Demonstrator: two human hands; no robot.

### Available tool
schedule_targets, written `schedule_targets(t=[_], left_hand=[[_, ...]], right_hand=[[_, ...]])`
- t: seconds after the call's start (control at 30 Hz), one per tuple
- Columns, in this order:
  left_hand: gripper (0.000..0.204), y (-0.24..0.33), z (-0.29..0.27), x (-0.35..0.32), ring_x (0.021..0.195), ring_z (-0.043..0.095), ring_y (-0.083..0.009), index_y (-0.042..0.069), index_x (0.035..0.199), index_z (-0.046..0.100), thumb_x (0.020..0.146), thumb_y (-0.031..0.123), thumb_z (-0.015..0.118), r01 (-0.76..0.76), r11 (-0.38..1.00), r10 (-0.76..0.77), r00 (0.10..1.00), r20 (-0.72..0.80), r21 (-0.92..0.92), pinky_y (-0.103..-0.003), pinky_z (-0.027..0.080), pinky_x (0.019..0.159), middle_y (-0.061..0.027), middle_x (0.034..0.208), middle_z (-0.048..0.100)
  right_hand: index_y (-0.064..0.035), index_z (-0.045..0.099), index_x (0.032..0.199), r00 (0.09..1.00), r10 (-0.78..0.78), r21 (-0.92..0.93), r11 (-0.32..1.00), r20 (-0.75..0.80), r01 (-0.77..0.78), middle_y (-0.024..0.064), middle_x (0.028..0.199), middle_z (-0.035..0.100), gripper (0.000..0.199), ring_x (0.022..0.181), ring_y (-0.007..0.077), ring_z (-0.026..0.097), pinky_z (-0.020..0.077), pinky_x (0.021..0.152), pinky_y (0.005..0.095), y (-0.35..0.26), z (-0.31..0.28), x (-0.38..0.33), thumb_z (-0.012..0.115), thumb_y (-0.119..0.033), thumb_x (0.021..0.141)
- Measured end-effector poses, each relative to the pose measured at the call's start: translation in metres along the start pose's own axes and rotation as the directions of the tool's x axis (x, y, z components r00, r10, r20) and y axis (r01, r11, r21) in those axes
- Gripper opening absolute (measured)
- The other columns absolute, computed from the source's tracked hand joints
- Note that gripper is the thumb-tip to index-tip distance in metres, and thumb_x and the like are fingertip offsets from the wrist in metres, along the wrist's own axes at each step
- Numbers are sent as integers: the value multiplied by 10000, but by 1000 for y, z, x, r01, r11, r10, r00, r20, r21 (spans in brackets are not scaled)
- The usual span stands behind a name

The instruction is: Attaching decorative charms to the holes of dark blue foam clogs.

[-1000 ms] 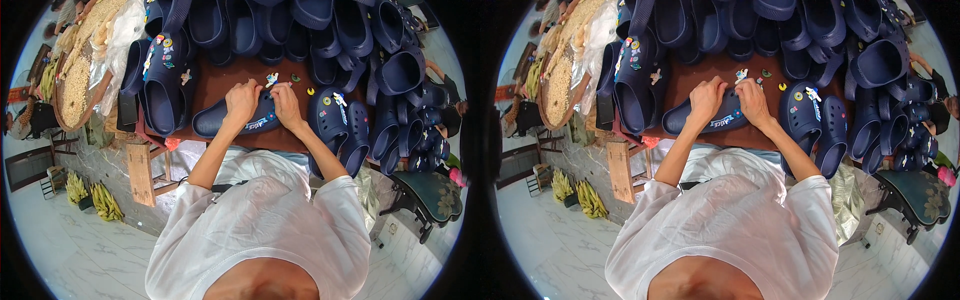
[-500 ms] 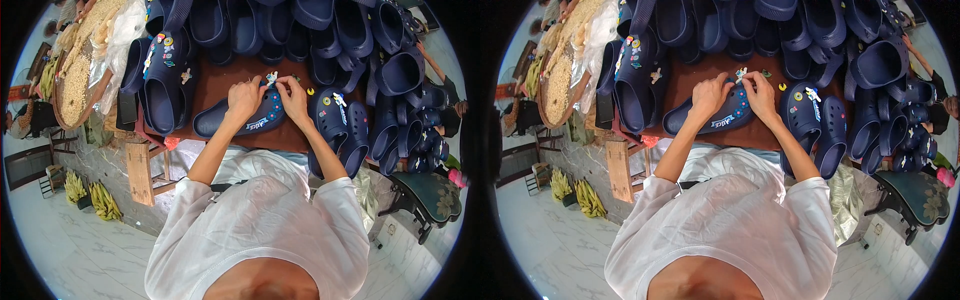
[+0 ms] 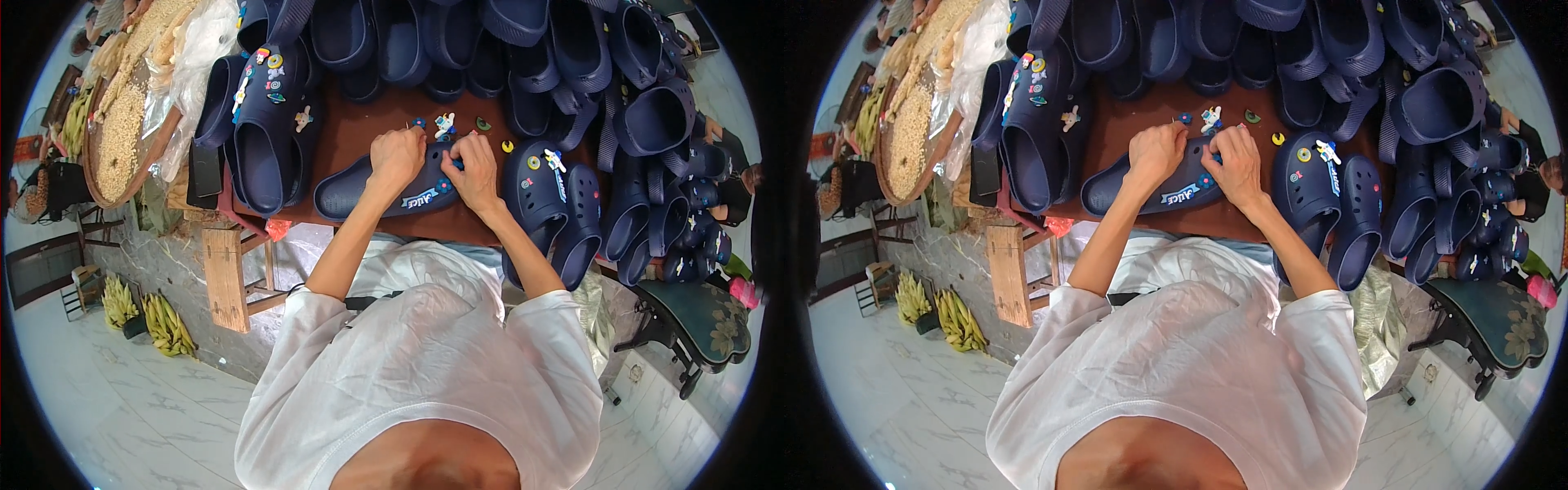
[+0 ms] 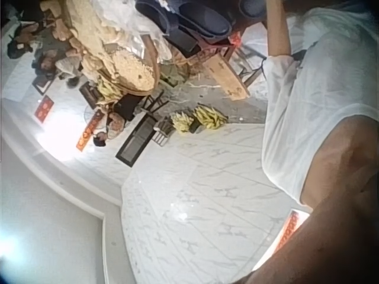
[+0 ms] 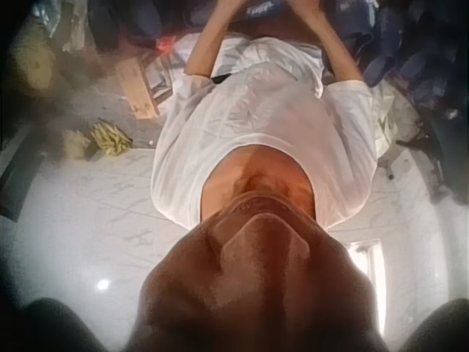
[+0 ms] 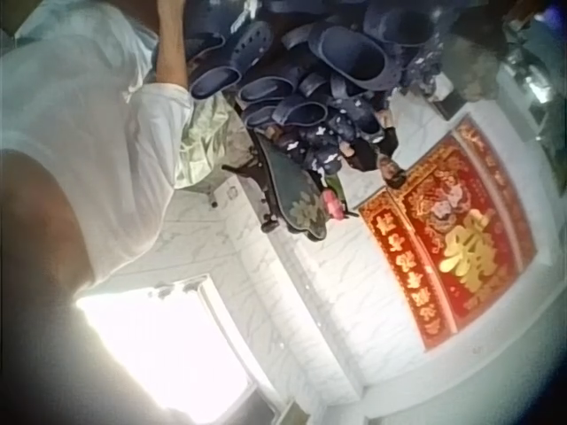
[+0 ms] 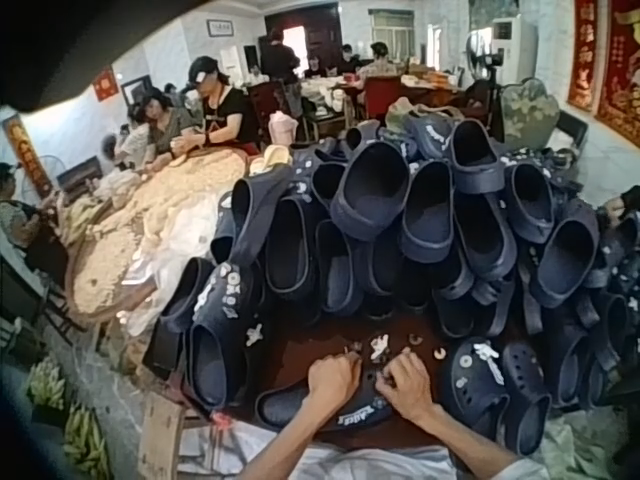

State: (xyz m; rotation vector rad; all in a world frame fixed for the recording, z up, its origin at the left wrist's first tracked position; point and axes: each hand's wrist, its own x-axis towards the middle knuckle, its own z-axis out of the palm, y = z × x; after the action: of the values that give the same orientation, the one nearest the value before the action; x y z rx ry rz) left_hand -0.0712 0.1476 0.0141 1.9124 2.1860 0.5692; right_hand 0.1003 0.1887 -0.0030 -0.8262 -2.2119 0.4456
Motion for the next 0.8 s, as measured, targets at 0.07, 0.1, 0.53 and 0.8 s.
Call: schedule_targets(t=[0.07, 0.1, 0.53, 0.8], left_hand=[[174, 1, 0, 0, 730, 693, -333, 73, 877, 695, 914, 221, 612, 9, 1000, -9, 1000, -5, -6, -458, 537, 682, -150, 777, 701], [174, 1, 1, 0, 730, 693, -334, 72, 879, 695, 914, 221, 611, -1, 1000, 1, 1000, -15, 0, -458, 539, 683, -152, 777, 701], [155, -2, -1, -5, 804, 682, -328, 89, 951, 714, 888, 204, 631, -78, 994, 71, 993, -96, -75, -464, 535, 715, -130, 860, 717], [161, -1, -3, -5, 801, 679, -318, 96, 983, 721, 874, 188, 648, -99, 988, 85, 989, -120, -116, -451, 532, 708, -116, 847, 714]], right_hand=[[-54, 560, 857, 997, 79, 20, 997, 25, -80, 107, 830, 559, 189, 827, 328, 563, 478, 853, 408, 0, 1, -7, 736, -106, 812], [-54, 560, 857, 996, 80, 19, 997, 26, -80, 107, 830, 559, 189, 827, 328, 563, 478, 853, 408, 1, 2, -7, 736, -106, 812], [-62, 641, 1147, 978, 163, 71, 982, 128, -173, 123, 1168, 587, 413, 1115, 338, 537, 421, 962, 432, -1, -14, -5, 762, -305, 835], [-79, 627, 1239, 972, 202, 94, 972, 119, -214, 162, 1239, 560, 461, 1149, 368, 543, 454, 979, 447, -2, -8, -20, 754, -280, 844]])
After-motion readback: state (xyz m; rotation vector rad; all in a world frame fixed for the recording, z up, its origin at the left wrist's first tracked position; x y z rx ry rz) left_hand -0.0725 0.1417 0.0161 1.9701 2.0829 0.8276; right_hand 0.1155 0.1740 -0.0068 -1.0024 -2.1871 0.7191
